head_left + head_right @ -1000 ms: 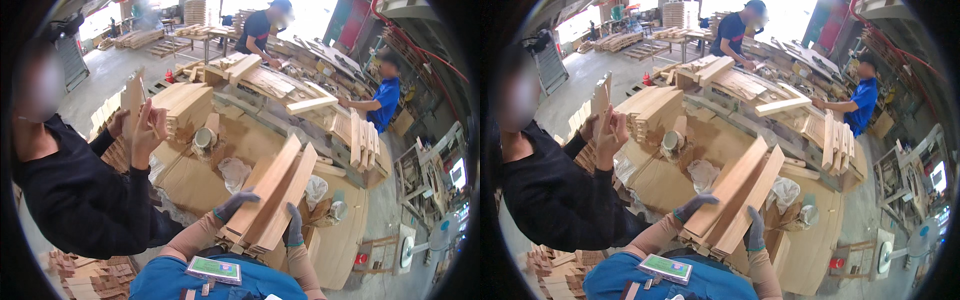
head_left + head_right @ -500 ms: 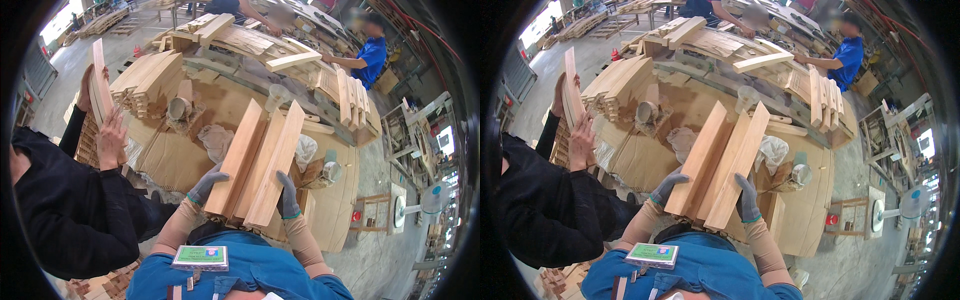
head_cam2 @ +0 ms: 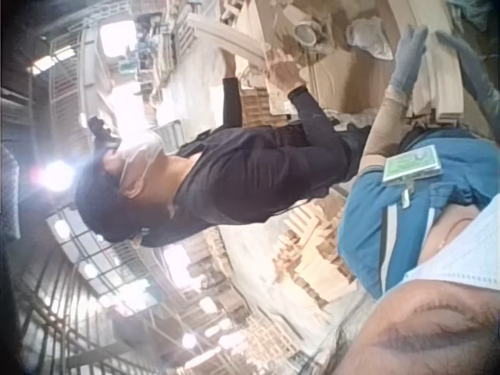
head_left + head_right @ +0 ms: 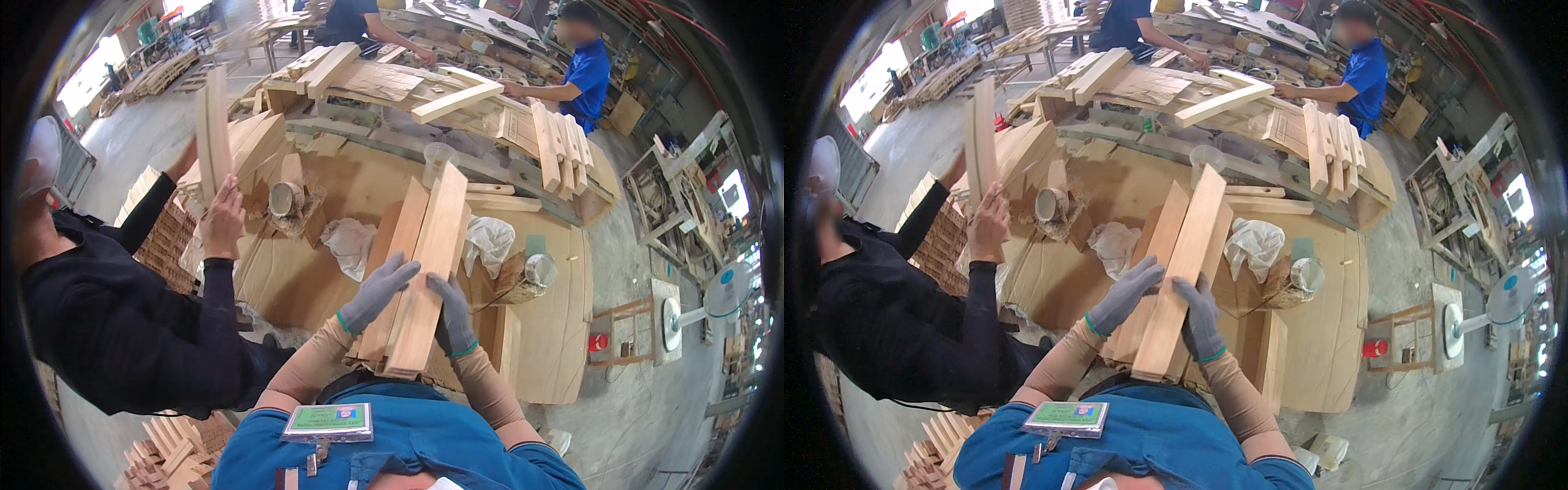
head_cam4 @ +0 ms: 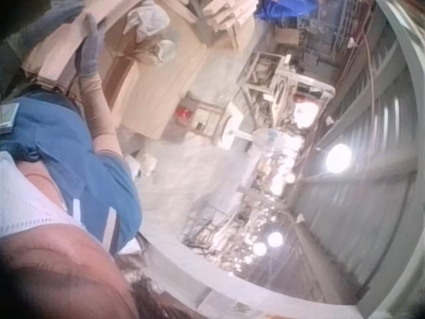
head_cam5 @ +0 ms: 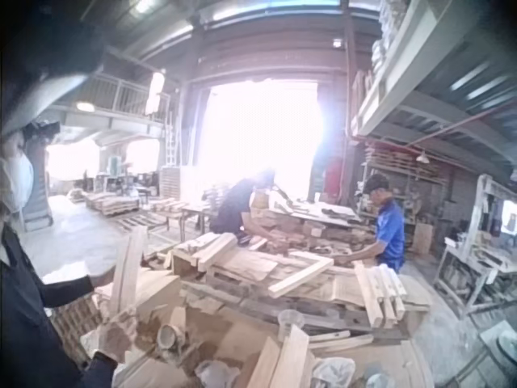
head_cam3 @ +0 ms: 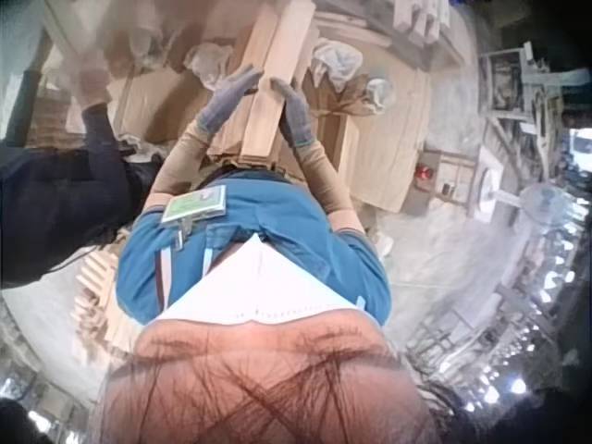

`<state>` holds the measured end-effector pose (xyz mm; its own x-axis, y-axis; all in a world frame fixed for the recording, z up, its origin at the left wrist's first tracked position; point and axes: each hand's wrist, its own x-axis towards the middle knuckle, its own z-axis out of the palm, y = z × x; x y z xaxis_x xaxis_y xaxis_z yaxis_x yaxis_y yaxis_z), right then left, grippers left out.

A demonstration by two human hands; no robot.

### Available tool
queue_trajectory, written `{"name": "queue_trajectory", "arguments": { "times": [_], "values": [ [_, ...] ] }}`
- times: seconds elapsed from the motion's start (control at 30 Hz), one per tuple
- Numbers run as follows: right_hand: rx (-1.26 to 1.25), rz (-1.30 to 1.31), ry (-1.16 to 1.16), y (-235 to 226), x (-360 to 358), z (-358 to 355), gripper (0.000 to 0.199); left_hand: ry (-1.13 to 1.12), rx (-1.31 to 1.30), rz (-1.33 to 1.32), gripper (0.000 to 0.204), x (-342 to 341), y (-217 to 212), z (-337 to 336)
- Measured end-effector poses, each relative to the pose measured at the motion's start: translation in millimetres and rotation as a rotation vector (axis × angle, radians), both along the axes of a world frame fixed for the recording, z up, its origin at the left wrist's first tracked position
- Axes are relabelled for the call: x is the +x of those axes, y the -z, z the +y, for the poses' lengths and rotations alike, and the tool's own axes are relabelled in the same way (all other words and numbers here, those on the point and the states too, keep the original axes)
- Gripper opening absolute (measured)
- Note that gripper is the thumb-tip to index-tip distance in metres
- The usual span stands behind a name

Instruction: The person picks up wooden planks from a stack, walks to a workbench, and applies glue to the edges of the planks using a brush. The person then places the glued planks on the workbench.

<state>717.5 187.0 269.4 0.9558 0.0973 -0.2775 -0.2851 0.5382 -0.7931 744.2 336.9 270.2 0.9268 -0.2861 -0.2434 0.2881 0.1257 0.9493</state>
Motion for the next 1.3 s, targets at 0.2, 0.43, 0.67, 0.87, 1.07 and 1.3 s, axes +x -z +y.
{"name": "queue_trajectory", "arguments": {
  "times": [0.2,0.43,0.67,0.87,1.07,1.3],
  "values": [
    [-0.654,-0.259,-0.180,1.4,-16.1,32.1,0.060,-0.009,-0.479,0.329,0.031,15.0,11.0,33.6],
    [-1.334,-0.425,0.185,40.5,7.2,-16.5,0.077,-0.186,-0.338,0.276,0.049,24.8,64.6,103.3],
    [-1.110,-0.010,0.033,116.3,4.0,-35.2,0.072,-0.067,-0.231,0.305,0.034,48.8,110.2,81.6],
    [-0.827,-0.052,0.116,134.0,6.8,-37.1,0.069,-0.009,0.054,0.222,0.054,46.0,128.3,48.5],
    [-0.531,-0.047,0.128,129.1,8.8,-21.4,0.069,-0.013,0.182,-0.019,0.060,45.4,148.9,62.8],
    [-0.637,-0.135,0.119,135.7,10.0,-27.5,0.065,-0.219,1.250,-0.922,0.057,36.8,149.5,69.4]
  ]
}}
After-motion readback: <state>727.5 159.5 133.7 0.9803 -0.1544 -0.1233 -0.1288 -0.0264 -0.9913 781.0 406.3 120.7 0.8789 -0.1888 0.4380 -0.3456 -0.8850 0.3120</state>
